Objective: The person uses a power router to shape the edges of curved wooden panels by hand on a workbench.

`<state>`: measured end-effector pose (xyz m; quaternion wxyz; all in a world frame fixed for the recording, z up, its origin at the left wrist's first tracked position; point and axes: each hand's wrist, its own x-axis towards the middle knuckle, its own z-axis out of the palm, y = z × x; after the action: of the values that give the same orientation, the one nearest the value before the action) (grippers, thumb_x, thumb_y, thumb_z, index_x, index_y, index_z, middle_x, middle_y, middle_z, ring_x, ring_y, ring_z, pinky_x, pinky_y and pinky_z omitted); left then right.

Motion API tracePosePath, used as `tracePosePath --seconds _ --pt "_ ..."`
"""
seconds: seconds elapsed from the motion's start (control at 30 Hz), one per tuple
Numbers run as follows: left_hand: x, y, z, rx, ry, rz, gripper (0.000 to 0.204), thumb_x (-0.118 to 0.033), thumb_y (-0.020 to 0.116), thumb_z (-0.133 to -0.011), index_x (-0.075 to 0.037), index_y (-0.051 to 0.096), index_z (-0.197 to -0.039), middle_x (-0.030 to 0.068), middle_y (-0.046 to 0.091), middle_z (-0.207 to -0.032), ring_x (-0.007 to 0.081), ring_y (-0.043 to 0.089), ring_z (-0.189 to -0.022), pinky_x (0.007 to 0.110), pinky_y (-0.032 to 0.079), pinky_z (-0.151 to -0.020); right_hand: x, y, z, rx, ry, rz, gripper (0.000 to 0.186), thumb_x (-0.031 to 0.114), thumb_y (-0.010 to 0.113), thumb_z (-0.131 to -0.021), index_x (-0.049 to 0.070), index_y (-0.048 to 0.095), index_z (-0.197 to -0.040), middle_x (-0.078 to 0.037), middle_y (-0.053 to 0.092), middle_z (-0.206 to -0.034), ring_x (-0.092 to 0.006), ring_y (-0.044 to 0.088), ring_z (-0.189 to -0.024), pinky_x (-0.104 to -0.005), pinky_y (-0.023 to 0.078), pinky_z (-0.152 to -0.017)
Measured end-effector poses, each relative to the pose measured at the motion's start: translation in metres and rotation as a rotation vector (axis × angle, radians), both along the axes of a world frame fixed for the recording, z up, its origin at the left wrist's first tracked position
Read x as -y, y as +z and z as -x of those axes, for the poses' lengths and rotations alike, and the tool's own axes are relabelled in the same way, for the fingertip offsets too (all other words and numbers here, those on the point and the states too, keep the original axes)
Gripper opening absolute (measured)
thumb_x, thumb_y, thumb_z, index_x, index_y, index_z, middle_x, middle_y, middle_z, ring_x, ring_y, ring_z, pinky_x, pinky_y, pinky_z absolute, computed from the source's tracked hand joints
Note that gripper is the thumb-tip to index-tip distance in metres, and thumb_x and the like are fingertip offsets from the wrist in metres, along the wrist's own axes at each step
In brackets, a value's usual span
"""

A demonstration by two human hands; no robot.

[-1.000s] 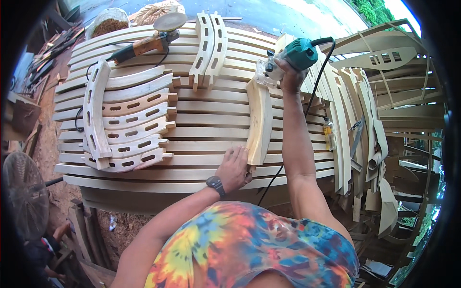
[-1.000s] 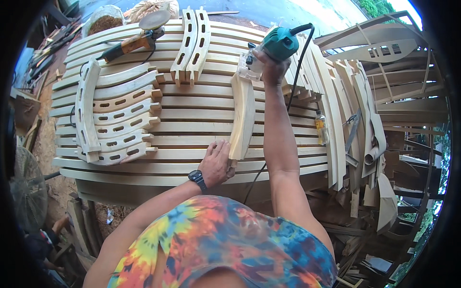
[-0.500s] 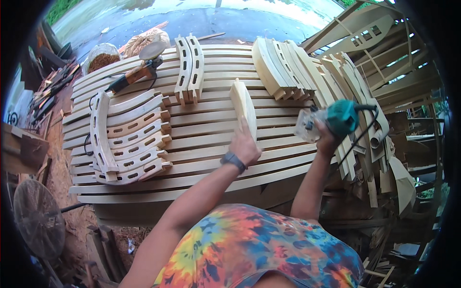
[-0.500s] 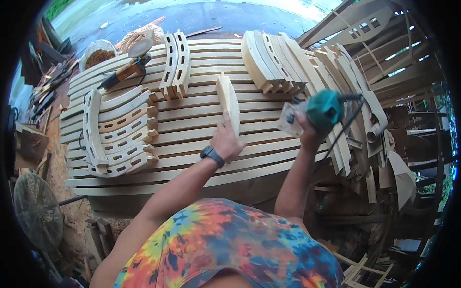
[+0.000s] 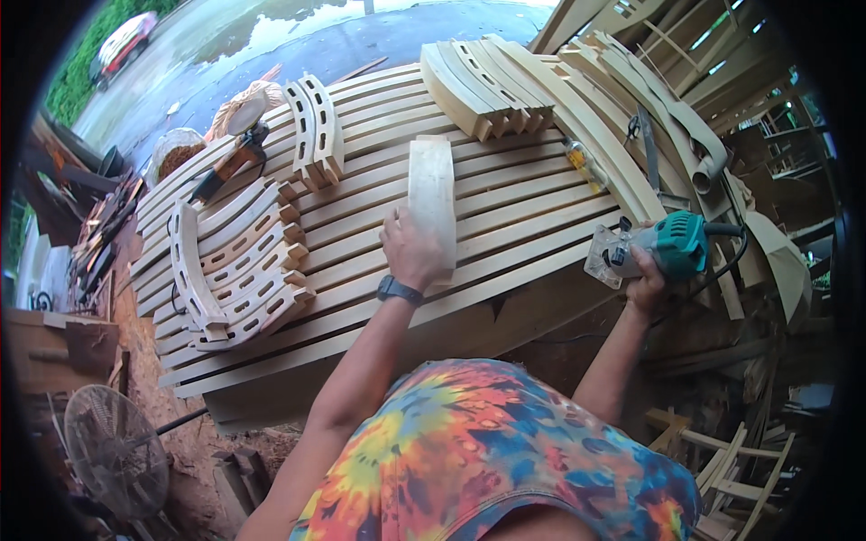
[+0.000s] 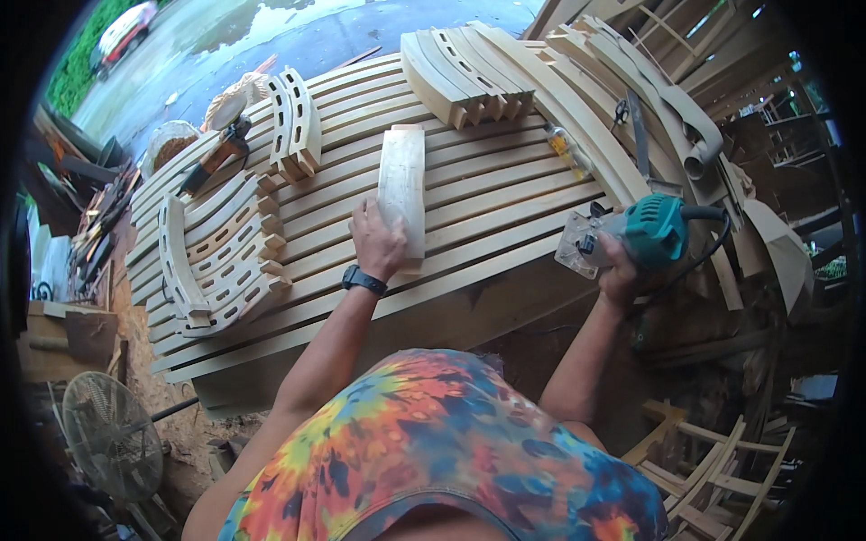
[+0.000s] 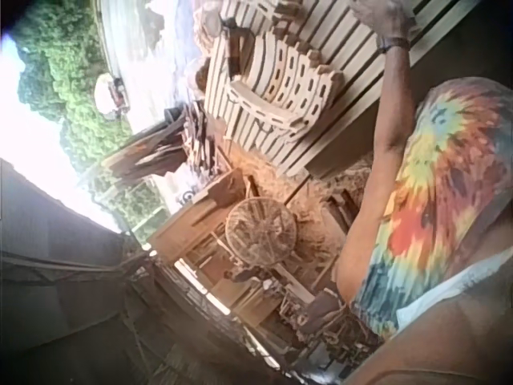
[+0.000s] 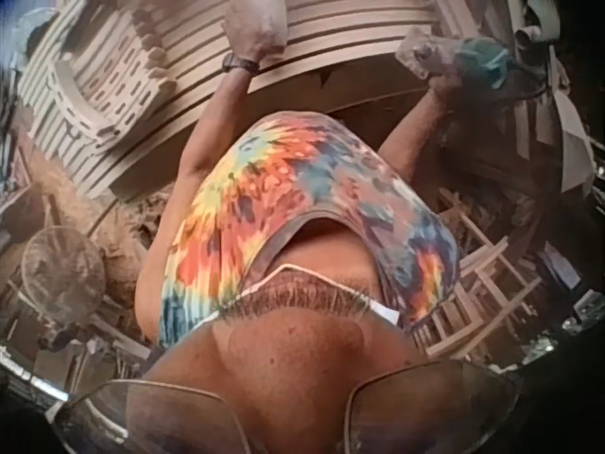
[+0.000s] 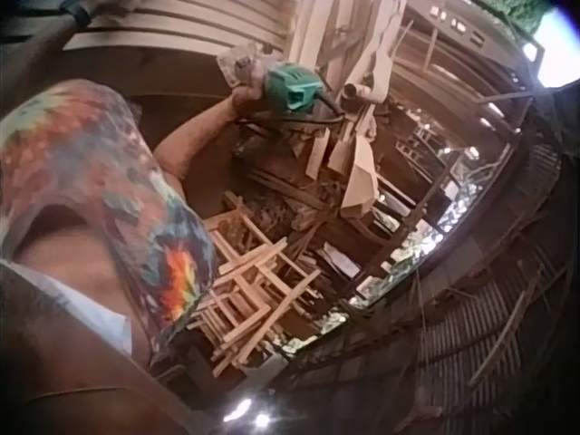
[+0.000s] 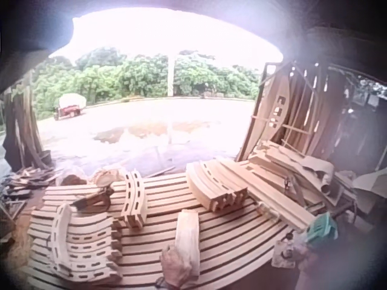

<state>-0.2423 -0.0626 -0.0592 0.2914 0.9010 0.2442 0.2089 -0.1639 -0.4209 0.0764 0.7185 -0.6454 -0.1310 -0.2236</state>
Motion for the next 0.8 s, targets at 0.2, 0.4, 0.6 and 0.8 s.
tracePosePath --seconds 0.2,0.4,0.6,0.8 --pt "0.033 0.051 -0.012 -0.304 -0.015 -0.074 0.116 -0.044 0.085 -0.071 0.0 0.024 -0.16 0.032 0.036 -0.148 0.0474 0.045 -0.125 0.058 0.042 -0.105 -0.014 0.012 0.026 -0.003 0.01 -0.028 0.069 0.001 0.07 -0.068 0.005 0.054 -0.135 -0.012 0.063 -0.119 -0.0271 0.06 -0.114 -0.0419 0.046 -0.107" --pt "-0.014 0.041 -0.016 0.138 -0.209 1.093 0.05 0.0 0.069 -0.08 0.003 0.056 -0.128 0.0135 0.07 -0.097 0.0213 0.068 -0.073 0.034 0.059 -0.064 -0.003 0.005 0.035 -0.053 0.02 -0.028 0.066 0.006 0.071 -0.067 0.004 0.056 -0.131 -0.013 0.063 -0.118 -0.0273 0.06 -0.114 -0.0435 0.045 -0.107" --pt "-0.064 0.043 -0.039 -0.169 -0.194 0.785 0.048 -0.011 0.074 -0.077 0.006 0.062 -0.12 0.0122 0.071 -0.099 0.0227 0.068 -0.086 0.039 0.056 -0.081 0.005 0.0 0.031 -0.023 0.068 -0.087 0.072 -0.004 0.074 -0.065 0.002 0.055 -0.134 -0.014 0.064 -0.123 -0.0279 0.063 -0.114 -0.0427 0.049 -0.104" --pt "-0.055 0.09 -0.072 -0.447 -0.136 0.114 0.057 -0.026 0.08 -0.077 0.005 0.059 -0.12 0.0281 0.071 -0.111 0.0394 0.071 -0.101 0.046 0.056 -0.092 0.013 0.0 0.032 -0.023 0.032 -0.094 0.071 -0.003 0.073 -0.065 0.002 0.055 -0.134 -0.014 0.064 -0.121 -0.0281 0.062 -0.114 -0.0434 0.048 -0.105"
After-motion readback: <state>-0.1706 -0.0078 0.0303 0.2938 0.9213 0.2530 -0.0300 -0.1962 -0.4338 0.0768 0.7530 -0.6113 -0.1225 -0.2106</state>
